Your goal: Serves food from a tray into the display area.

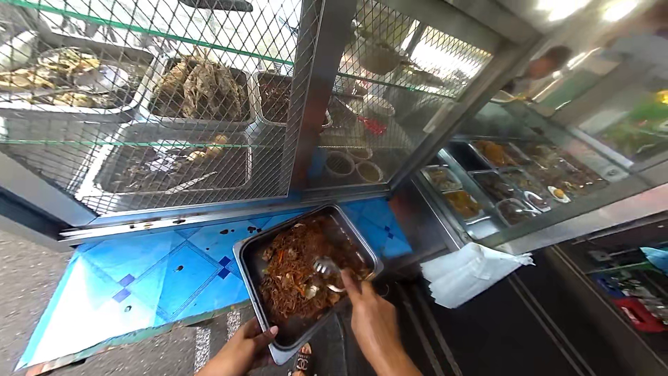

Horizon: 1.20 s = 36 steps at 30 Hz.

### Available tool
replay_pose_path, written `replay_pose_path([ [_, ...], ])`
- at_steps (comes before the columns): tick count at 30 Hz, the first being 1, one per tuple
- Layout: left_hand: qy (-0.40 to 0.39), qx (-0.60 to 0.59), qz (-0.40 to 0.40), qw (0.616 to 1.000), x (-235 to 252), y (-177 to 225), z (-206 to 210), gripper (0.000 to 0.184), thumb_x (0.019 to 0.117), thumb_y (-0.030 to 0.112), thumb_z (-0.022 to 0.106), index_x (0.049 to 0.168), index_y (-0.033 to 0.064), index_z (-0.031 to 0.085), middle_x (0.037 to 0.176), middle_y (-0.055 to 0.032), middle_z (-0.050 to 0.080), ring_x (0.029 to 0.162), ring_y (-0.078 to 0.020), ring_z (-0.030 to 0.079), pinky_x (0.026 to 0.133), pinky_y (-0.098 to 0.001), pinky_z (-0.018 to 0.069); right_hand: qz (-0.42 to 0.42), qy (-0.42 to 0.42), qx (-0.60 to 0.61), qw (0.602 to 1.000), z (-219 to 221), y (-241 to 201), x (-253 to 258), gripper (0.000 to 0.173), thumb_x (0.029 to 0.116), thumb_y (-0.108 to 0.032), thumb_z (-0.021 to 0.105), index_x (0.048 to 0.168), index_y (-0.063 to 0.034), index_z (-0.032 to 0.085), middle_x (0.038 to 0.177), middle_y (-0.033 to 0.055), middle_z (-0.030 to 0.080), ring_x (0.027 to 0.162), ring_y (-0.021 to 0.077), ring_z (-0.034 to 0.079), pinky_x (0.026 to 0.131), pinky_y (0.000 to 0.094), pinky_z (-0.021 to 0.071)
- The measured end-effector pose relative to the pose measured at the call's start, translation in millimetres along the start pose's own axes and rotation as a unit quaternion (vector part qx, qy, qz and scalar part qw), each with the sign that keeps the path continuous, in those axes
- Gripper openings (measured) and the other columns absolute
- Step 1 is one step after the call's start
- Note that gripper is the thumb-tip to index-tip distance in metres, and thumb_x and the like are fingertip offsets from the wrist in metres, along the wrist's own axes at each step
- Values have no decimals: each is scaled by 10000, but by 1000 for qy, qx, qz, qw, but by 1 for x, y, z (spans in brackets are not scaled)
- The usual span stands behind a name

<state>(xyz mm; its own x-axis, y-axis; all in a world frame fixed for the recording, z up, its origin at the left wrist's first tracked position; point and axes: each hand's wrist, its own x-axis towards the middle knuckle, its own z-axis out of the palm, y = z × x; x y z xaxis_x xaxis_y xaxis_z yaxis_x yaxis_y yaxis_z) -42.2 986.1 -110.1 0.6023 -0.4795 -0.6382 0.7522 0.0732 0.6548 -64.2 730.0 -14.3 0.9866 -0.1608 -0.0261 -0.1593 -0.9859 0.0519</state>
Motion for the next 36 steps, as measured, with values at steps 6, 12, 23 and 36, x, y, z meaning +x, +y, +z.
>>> replay_pose_path([
  [6, -10, 5, 2, 1000, 3, -2, -4, 210, 1065, 91, 501, 1254, 3, 526, 1026, -140, 739, 887, -259, 753, 836, -455, 635, 108, -101, -29, 989, -5, 23, 72, 616, 990, -57, 488, 1559, -291, 471, 1237, 210, 676, 937, 368, 724, 800, 517, 585],
  [12, -16, 17, -4, 1000, 2, 1, -6, 223, 1062, 106, 522, 1261, 6, 523, 1024, -140, 737, 894, -261, 754, 837, -450, 637, 73, -134, -81, 985, 12, 34, 77, 573, 1004, -50, 464, 1556, -202, 472, 1273, 241, 649, 954, 386, 721, 802, 516, 586],
  [23, -19, 55, -7, 998, -3, 6, 6, 351, 1071, 139, 515, 1390, 17, 429, 1094, -137, 713, 906, -230, 749, 831, -409, 640, 207, -315, -32, 926, -46, -33, 33, 299, 984, -170, 539, 1184, -13, 697, 1235, 169, 709, 1182, 331, 671, 942, 554, 536],
  [36, -31, 22, -24, 999, 1, 2, 0, 325, 1077, 116, 496, 1379, 19, 425, 1063, -167, 725, 887, -268, 760, 817, -432, 648, 192, -178, 125, 957, -40, -87, -12, 579, 1012, -91, 469, 1583, -74, 372, 1281, 183, 652, 988, 311, 727, 867, 466, 593],
])
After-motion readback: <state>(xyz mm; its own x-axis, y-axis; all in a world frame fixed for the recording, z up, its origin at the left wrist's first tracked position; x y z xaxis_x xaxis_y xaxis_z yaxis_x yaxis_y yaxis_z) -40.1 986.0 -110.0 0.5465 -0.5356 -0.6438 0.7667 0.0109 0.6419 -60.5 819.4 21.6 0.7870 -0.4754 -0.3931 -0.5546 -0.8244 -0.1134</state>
